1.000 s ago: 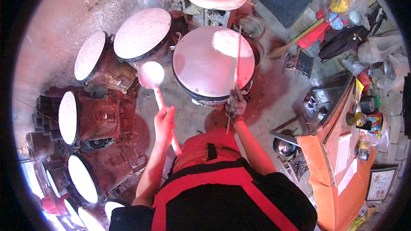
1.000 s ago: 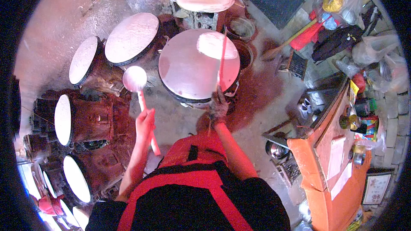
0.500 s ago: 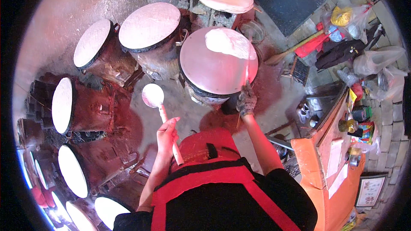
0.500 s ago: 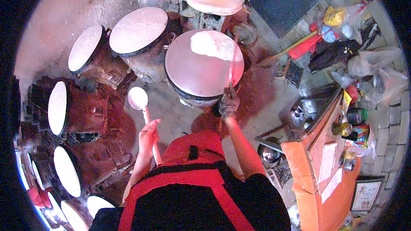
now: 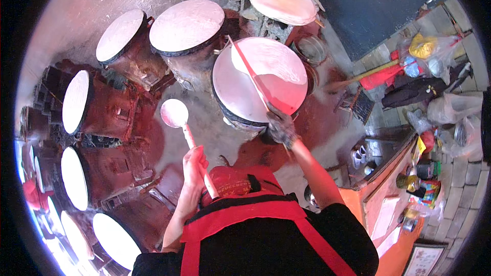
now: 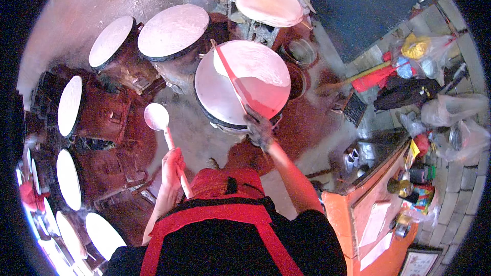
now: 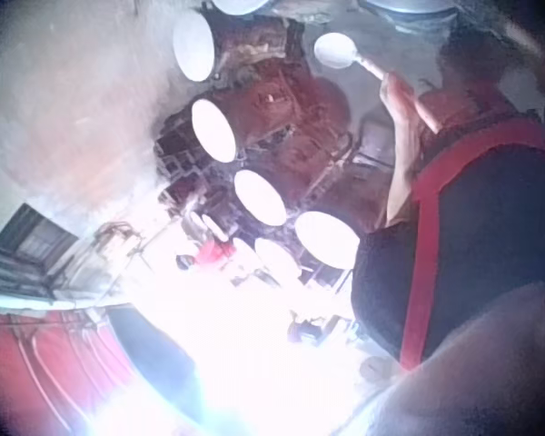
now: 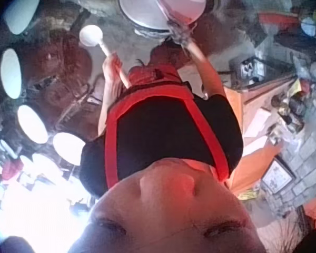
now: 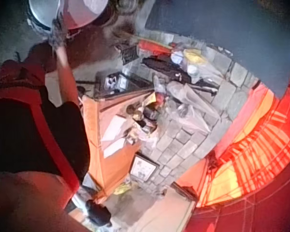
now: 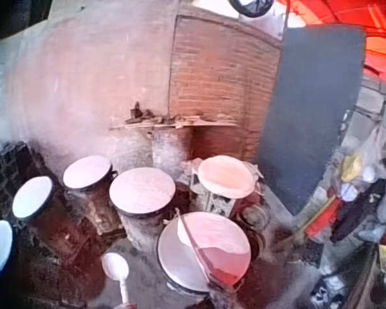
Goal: Using a ladle and a long stick to spread batter onto several heated circular plates and then peeling the cooked thin wraps off.
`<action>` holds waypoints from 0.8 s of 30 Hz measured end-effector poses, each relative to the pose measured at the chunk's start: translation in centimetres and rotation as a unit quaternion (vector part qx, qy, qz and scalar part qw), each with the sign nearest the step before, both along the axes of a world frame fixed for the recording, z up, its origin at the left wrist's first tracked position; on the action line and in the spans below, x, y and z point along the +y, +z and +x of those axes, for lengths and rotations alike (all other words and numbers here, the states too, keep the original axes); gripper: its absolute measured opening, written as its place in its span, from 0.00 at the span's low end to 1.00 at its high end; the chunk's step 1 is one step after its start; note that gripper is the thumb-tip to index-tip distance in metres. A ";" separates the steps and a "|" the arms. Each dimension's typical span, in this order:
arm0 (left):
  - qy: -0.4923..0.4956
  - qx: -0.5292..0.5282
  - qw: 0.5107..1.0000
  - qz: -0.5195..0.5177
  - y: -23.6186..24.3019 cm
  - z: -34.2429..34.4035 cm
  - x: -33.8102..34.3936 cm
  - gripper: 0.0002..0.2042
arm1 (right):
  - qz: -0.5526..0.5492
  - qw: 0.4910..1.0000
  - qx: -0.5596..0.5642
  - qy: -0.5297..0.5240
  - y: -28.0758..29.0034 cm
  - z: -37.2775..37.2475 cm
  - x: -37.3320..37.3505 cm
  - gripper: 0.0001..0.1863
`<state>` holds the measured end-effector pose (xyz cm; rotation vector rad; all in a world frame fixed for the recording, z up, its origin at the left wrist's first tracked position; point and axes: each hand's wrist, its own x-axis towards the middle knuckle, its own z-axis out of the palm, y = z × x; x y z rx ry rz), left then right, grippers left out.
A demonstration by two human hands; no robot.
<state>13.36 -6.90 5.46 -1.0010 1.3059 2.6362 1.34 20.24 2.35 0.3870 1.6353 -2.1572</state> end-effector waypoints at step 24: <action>0.133 -0.027 0.988 -0.072 0.3 2.1 9.1 0.08 | -0.109 0.991 -0.070 0.018 -4.6 -10.8 13.2 0.16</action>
